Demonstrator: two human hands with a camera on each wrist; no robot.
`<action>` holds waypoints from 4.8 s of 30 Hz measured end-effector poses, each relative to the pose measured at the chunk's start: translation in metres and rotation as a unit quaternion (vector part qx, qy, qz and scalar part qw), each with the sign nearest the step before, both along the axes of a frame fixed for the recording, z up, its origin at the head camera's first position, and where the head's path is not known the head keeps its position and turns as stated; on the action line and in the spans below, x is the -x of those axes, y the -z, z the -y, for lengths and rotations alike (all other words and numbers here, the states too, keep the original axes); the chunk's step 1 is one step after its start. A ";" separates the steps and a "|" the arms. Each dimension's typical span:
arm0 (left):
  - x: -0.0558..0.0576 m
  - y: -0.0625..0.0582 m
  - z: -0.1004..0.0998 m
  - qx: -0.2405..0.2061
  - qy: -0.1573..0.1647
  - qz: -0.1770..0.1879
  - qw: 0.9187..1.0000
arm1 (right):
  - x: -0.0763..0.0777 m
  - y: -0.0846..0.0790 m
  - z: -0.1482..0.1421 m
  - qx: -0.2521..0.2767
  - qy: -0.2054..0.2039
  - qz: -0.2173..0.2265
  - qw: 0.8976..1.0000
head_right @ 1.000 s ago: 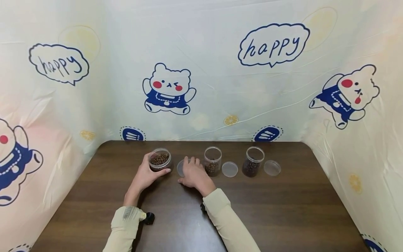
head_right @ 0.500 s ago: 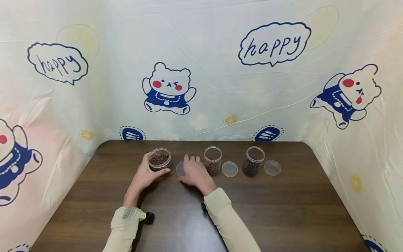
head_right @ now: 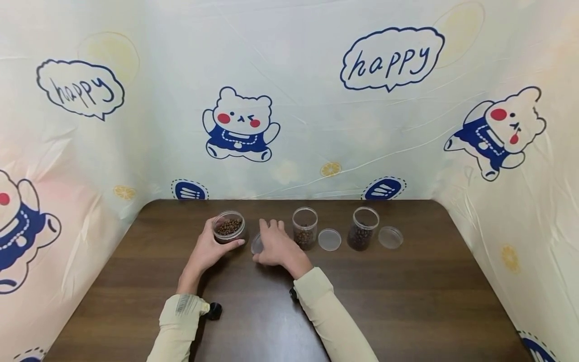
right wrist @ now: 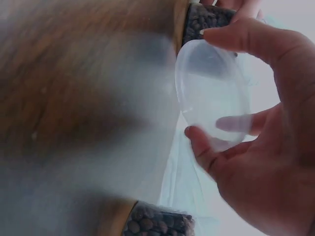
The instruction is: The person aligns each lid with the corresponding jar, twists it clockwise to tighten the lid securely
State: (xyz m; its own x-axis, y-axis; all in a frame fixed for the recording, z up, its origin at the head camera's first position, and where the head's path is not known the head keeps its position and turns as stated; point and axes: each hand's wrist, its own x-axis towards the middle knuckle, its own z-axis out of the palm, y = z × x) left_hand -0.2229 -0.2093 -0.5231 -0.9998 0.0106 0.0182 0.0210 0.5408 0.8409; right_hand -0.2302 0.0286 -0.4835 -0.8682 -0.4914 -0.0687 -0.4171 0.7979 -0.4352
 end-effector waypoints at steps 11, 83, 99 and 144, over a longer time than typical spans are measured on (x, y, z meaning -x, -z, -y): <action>-0.008 -0.002 -0.003 0.002 -0.005 0.003 1.000 | 0.001 -0.006 -0.001 0.085 0.010 0.024 0.996; -0.086 -0.014 -0.102 -0.006 0.217 -0.015 0.976 | -0.106 0.014 -0.179 0.111 -0.004 0.000 0.994; -0.085 -0.010 -0.107 -0.009 0.245 0.001 0.969 | -0.105 0.015 -0.179 0.059 -0.018 -0.015 0.998; -0.077 -0.010 -0.107 -0.018 0.276 0.011 0.961 | -0.101 -0.012 -0.165 0.142 -0.038 0.003 0.989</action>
State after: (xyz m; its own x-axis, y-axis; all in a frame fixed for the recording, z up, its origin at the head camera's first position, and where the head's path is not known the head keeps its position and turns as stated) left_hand -0.1460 -0.1025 -0.5135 -0.8426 0.5386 0.0066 0.2774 0.4233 0.8625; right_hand -0.1291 0.1932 -0.4718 -0.8279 -0.5557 0.0758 -0.4680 0.6100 -0.6395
